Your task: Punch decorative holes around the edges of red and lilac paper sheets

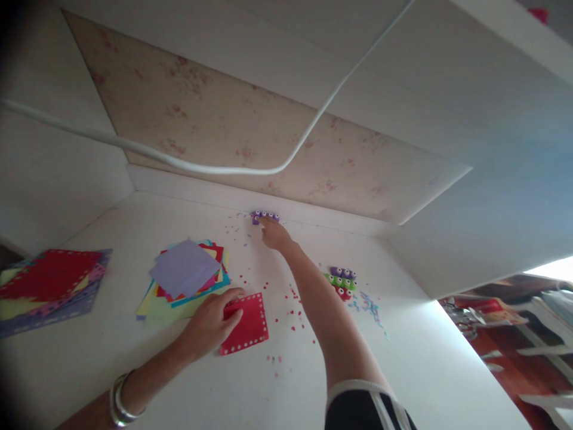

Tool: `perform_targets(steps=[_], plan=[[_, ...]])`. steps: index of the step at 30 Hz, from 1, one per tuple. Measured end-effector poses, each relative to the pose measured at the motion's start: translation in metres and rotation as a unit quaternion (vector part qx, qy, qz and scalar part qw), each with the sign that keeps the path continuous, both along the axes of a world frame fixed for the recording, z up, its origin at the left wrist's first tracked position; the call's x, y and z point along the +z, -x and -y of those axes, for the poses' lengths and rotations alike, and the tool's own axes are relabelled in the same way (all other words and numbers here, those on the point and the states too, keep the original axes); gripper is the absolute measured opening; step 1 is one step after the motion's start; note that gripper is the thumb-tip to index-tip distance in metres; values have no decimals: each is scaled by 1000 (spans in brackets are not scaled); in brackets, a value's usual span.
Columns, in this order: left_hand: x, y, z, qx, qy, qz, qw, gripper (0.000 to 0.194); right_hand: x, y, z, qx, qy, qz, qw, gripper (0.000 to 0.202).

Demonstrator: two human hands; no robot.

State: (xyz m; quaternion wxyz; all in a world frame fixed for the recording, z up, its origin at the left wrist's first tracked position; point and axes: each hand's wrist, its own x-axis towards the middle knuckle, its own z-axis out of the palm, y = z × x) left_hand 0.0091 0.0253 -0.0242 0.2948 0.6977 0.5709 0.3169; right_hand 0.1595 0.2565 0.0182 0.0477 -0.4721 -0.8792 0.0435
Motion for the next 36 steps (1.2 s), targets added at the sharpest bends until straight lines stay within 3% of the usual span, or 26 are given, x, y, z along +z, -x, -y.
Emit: perform_targets(steps=[5,11,14,18,22,26,30,36], plan=[[1,3,0,20,14,26,999,27,-4,26,-30,-13,19,14,1000,49],[3,5,-1,15,17,34,999,26,0,11,-24,-34,34,11,999,24],[2,5,-2,18,16,48,999,25,1,-8,2,-58,38,-13,998,21],[2,4,-3,19,10,65,998,22,-7,-40,66,-95,52,-80,991,24],[3,4,-3,13,-10,77,997,21,-25,-67,142,-158,145,-363,907,21],[2,3,-2,9,-22,78,997,21,-41,-74,196,-159,197,-509,822,23],[1,2,-2,11,-25,69,997,20,-48,-70,215,-151,215,-539,800,22],[2,2,-3,9,-19,63,998,20,-52,-67,215,-122,187,-534,816,20]])
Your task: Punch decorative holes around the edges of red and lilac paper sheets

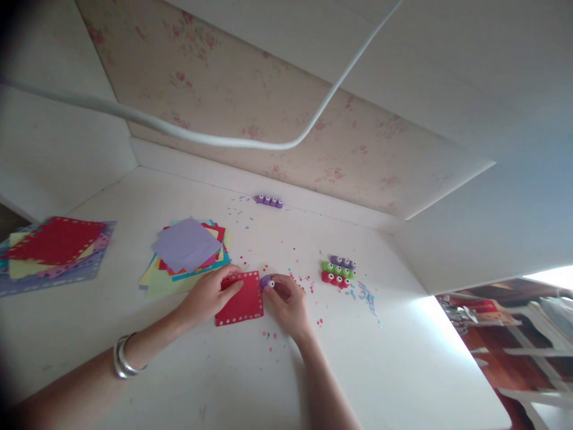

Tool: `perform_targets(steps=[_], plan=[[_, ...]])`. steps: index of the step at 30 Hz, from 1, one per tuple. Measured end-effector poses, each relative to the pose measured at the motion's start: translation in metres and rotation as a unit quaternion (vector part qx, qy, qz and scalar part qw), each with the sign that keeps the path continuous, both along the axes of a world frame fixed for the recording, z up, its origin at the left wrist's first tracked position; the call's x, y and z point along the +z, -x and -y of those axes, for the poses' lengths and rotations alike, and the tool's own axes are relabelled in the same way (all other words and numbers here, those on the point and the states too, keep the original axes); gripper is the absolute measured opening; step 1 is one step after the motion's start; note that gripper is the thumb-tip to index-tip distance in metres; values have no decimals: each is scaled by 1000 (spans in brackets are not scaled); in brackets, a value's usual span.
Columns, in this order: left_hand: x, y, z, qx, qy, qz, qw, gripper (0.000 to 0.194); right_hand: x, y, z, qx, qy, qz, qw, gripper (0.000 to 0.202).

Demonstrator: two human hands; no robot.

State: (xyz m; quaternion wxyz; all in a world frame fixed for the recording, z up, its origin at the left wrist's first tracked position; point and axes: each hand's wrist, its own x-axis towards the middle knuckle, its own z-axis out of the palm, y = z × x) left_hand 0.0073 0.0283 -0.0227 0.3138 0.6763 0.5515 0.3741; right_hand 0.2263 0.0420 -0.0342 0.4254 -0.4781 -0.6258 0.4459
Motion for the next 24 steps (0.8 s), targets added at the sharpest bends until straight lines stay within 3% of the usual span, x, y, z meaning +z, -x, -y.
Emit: perform_targets(steps=[8,24], plan=[[4,-1,1,0,-1,7,1000,17,2,4,3,-15,-11,34,999,20],[3,0,2,11,-9,7,1000,17,3,5,4,-18,0,5,1000,18]])
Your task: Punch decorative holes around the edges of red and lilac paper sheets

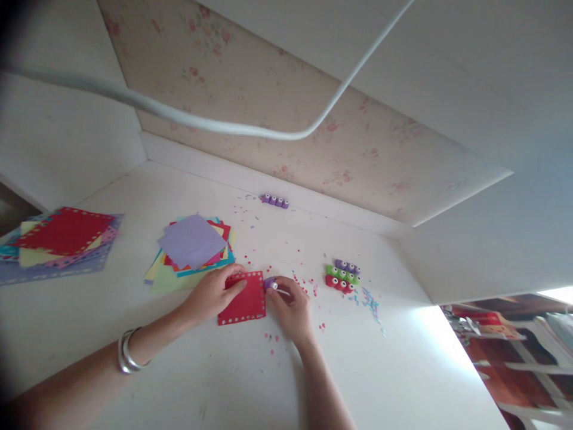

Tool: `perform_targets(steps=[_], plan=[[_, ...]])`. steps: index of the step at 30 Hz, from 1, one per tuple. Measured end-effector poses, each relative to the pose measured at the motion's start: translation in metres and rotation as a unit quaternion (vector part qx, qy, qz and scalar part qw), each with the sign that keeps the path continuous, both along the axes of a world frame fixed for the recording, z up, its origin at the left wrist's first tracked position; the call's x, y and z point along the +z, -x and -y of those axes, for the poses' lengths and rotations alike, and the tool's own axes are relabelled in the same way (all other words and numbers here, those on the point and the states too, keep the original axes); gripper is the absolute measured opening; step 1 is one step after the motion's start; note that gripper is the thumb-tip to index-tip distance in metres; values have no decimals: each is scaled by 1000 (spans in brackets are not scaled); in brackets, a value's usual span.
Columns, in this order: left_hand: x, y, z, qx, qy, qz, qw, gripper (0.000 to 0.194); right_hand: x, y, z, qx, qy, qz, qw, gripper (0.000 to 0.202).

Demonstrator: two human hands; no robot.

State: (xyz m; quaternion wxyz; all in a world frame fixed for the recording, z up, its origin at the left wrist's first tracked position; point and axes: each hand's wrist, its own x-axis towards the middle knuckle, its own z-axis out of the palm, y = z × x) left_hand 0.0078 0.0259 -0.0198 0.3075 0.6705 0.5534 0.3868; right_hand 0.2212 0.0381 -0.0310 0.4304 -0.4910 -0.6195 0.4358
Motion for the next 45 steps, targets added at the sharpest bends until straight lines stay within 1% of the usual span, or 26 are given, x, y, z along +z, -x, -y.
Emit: perform_targets(steps=[4,7,10,13,15,19,22,24,26,29,32,35,39,42,45], plan=[[0,0,0,2,1,-2,1000,18,0,0,0,4,2,5,1000,19],[0,0,0,2,2,-8,1000,18,4,1,1,11,-9,28,1000,18],[0,-1,1,5,-1,-21,1000,19,10,4,3,21,-46,89,995,16],[-1,-3,3,4,-8,-51,999,19,16,7,5,31,-91,161,982,15],[-2,-4,4,-3,-13,-72,997,18,19,8,6,44,-102,196,974,17],[-1,-6,7,-9,-49,-99,994,21,27,4,0,71,-77,224,969,22],[6,-6,12,-12,-90,-121,988,26,34,2,-11,85,-59,230,968,25],[11,-5,17,-21,-110,-141,984,28,38,2,-20,117,-37,241,963,25],[15,-5,22,-32,-112,-154,981,31,41,4,-29,163,-7,248,955,23],[13,-6,27,-56,-93,-159,981,42,43,5,-37,205,35,251,945,21],[6,-8,28,-70,-82,-151,983,48,43,5,-41,204,62,258,943,21],[3,-9,28,-68,-81,-149,983,50,42,5,-42,202,65,256,943,22],[4,-9,27,-68,-78,-165,981,50,40,5,-42,208,71,242,945,23],[5,-9,27,-70,-77,-161,982,49,39,6,-42,212,83,230,946,25],[4,-9,27,-69,-81,-157,982,50,38,6,-40,214,78,230,946,27]])
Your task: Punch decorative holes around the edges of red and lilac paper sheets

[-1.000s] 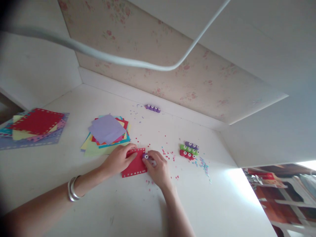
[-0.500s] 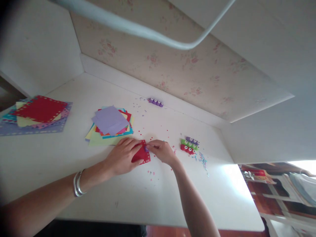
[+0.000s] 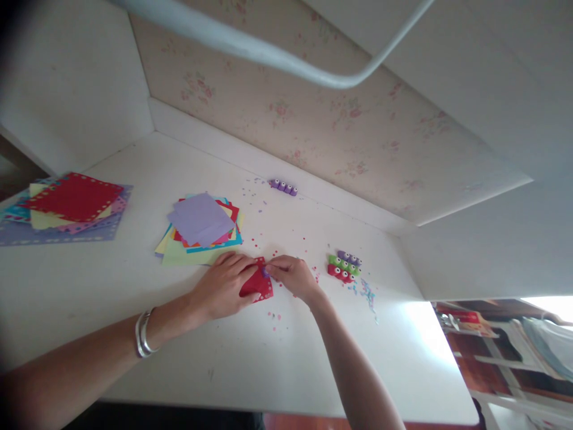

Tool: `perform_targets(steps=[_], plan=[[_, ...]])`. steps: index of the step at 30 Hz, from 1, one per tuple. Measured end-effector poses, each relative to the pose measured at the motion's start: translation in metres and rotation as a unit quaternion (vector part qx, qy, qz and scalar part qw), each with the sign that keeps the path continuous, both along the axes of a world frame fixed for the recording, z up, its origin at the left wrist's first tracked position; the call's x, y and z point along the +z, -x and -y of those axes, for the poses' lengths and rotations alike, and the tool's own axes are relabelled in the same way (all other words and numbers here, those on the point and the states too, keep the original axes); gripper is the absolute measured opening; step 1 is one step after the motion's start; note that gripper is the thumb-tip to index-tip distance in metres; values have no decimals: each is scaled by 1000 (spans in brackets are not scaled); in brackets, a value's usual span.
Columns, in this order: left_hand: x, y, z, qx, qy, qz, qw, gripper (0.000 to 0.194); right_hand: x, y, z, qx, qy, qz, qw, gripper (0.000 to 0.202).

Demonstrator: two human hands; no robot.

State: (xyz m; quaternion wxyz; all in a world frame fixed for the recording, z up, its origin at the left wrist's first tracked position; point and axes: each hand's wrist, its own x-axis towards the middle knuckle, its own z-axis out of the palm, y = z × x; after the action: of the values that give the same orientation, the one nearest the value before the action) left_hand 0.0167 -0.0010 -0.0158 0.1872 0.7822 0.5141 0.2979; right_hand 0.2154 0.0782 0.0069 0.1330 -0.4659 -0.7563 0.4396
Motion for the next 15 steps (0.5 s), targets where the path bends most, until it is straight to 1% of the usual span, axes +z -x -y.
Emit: perform_targets(steps=[4,9,12,15], plan=[[-2,0,0,1,-7,-5,1000,51,-1,-1,1,5,-9,9,1000,27],[-3,-1,-1,9,-16,-47,999,50,-8,-1,-4,2,32,17,999,26],[-3,-1,0,10,-21,-64,998,52,-12,1,-9,7,26,31,999,24],[-3,-1,-1,13,-25,-70,997,52,-10,4,-12,18,33,37,999,21]])
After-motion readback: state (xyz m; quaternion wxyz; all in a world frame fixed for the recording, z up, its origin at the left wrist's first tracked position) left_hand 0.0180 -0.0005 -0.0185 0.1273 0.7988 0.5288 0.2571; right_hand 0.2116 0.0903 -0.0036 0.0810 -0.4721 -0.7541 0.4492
